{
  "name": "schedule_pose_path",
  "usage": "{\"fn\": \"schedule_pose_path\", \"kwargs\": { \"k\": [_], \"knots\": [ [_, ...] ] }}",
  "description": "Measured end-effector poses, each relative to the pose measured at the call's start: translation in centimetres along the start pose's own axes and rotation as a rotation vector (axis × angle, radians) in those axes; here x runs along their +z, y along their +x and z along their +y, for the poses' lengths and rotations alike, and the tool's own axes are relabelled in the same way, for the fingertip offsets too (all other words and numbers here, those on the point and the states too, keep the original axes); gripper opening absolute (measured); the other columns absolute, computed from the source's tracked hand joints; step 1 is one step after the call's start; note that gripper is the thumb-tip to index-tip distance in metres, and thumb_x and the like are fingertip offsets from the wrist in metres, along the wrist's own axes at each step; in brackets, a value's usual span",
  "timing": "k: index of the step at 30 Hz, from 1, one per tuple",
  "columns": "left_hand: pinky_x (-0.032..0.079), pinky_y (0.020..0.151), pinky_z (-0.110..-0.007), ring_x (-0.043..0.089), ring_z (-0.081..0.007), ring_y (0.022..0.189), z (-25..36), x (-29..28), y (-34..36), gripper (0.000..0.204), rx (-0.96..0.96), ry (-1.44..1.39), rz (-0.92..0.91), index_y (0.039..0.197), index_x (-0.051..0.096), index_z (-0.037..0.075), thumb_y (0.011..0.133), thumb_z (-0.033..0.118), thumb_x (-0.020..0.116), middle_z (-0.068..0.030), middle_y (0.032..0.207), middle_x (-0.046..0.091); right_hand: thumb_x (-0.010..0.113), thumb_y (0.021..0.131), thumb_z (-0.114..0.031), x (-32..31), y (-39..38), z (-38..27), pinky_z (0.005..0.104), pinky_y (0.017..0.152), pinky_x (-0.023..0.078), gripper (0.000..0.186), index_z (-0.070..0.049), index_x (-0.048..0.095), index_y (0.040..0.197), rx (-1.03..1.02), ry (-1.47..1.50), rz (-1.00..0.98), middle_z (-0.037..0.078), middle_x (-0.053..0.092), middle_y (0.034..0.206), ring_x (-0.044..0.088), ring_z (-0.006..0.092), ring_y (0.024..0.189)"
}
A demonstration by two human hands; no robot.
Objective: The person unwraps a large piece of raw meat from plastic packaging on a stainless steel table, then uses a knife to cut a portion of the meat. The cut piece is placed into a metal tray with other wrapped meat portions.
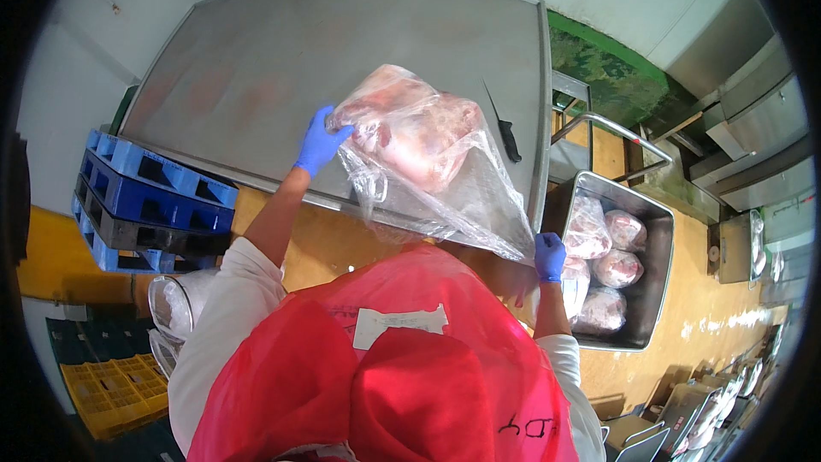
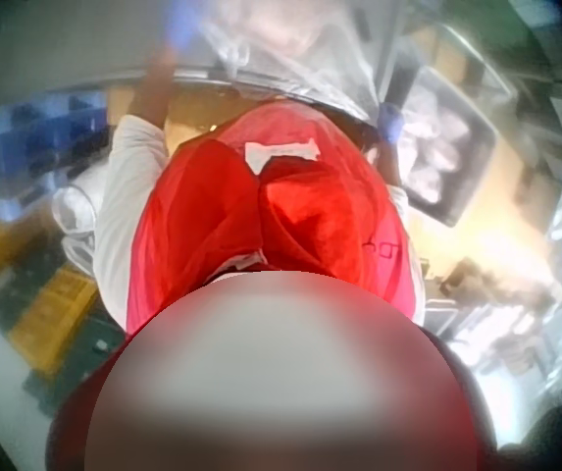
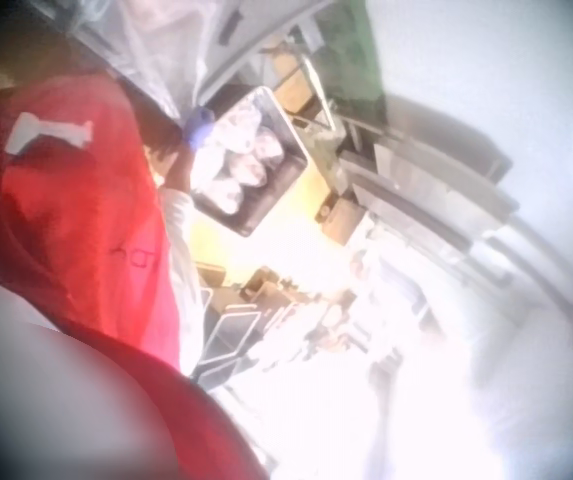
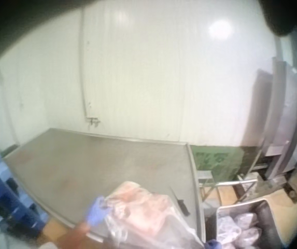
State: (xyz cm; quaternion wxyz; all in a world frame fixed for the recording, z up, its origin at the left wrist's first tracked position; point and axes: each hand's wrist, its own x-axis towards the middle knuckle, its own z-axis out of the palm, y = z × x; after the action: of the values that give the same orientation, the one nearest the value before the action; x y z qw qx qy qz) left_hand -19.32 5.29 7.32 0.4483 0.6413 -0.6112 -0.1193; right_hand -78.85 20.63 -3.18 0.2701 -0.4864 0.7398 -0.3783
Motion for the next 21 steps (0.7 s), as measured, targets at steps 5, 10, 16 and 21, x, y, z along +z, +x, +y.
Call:
{"fn": "schedule_pose_path", "kwargs": {
  "k": [5,10,16,21],
  "knots": [
    [0.052,0.078,-0.035,0.062,-0.0166,0.091,-3.4,0.5,-3.2,0.049,-0.570,-0.479,-0.267,0.117,0.061,-0.001,0.083,0.028,0.079,-0.0043,0.104,0.067,0.067,0.087,-0.013,0.5,0.5,-0.4,0.0299,0.062,0.048,0.016,0.002,0.068,0.082,-0.070,-0.079,-0.015,0.006,0.065,0.069,0.057,0.0103,0.065],
    [0.047,0.064,-0.036,0.056,-0.0133,0.068,-1.0,-0.3,-4.0,0.028,-0.385,-0.036,-0.147,0.082,0.062,-0.002,0.088,0.024,0.071,-0.0112,0.068,0.057,0.068,0.087,-0.015,-0.6,1.0,0.5,0.0325,0.063,0.049,0.019,0.004,0.069,0.083,-0.096,-0.170,0.004,0.011,0.069,0.073,0.060,0.0130,0.066],
    [0.044,0.059,-0.038,0.049,-0.0199,0.058,-0.7,-4.8,-7.4,0.033,-0.290,-0.082,-0.091,0.075,0.058,-0.003,0.092,0.024,0.065,-0.0206,0.067,0.053,0.067,0.087,-0.015,-1.9,1.1,-2.0,0.0340,0.066,0.051,0.020,0.004,0.071,0.087,-0.048,-0.221,0.087,0.014,0.071,0.076,0.064,0.0162,0.069],
    [0.045,0.063,-0.040,0.049,-0.0270,0.060,-7.3,-5.5,-9.3,0.030,-0.565,-0.122,0.000,0.077,0.064,-0.001,0.091,0.026,0.066,-0.0186,0.067,0.057,0.067,0.088,-0.017,-2.6,0.4,-2.2,0.0356,0.069,0.052,0.021,0.003,0.071,0.091,-0.007,-0.179,0.091,0.018,0.072,0.078,0.068,0.0202,0.072]
  ]
}}
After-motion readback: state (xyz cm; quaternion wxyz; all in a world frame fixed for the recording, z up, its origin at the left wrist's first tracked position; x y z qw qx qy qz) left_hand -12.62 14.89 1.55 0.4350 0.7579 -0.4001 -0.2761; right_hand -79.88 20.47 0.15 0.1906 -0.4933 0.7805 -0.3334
